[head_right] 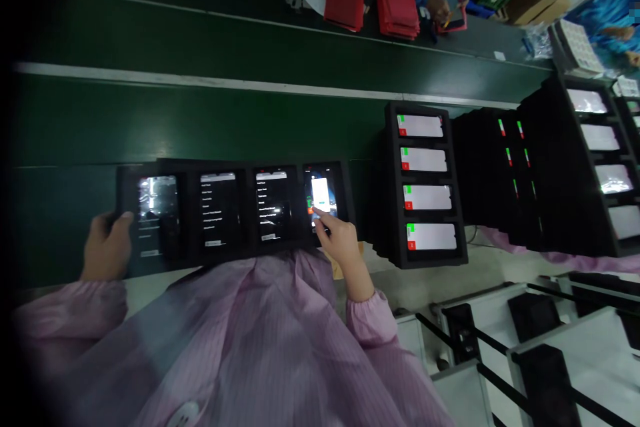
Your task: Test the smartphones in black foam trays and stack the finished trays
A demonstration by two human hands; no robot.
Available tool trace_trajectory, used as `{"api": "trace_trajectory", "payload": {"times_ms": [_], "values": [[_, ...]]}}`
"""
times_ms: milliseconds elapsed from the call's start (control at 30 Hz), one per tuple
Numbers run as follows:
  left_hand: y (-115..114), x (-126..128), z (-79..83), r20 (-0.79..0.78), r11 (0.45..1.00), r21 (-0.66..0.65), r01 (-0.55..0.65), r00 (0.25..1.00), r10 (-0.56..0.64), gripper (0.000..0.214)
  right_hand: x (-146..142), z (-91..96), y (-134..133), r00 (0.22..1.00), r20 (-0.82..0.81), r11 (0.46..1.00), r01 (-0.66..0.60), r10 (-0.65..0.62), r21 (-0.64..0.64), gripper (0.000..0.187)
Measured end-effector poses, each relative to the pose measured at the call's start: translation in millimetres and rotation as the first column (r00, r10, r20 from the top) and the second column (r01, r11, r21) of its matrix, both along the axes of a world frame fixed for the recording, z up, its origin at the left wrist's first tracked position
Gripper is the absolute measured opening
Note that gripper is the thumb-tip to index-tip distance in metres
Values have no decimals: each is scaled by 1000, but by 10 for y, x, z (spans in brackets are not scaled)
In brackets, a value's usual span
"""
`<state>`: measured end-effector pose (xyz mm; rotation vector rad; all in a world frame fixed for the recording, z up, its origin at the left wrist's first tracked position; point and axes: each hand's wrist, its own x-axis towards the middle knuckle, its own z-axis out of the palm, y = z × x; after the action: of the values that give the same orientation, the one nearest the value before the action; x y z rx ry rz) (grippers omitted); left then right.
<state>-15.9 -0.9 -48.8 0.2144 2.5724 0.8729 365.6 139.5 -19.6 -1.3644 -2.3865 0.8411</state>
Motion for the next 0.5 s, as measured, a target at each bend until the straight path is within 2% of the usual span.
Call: {"api": "trace_trajectory", "payload": {"times_ms": [200,367,500], "values": [[17,26,15,2,1000,-13,-20,1000,20,30,-31,-21,58,1000,30,1000,-7,7,1,32],[38,61,68,11,1000,-13,-22,1000,22,30,60,44,82,980,-126,985,165,-156,58,40],[43,91,90,9,999,0,-32,999,32,30,69,55,100,966,-153,972,223,-210,74,41]]}}
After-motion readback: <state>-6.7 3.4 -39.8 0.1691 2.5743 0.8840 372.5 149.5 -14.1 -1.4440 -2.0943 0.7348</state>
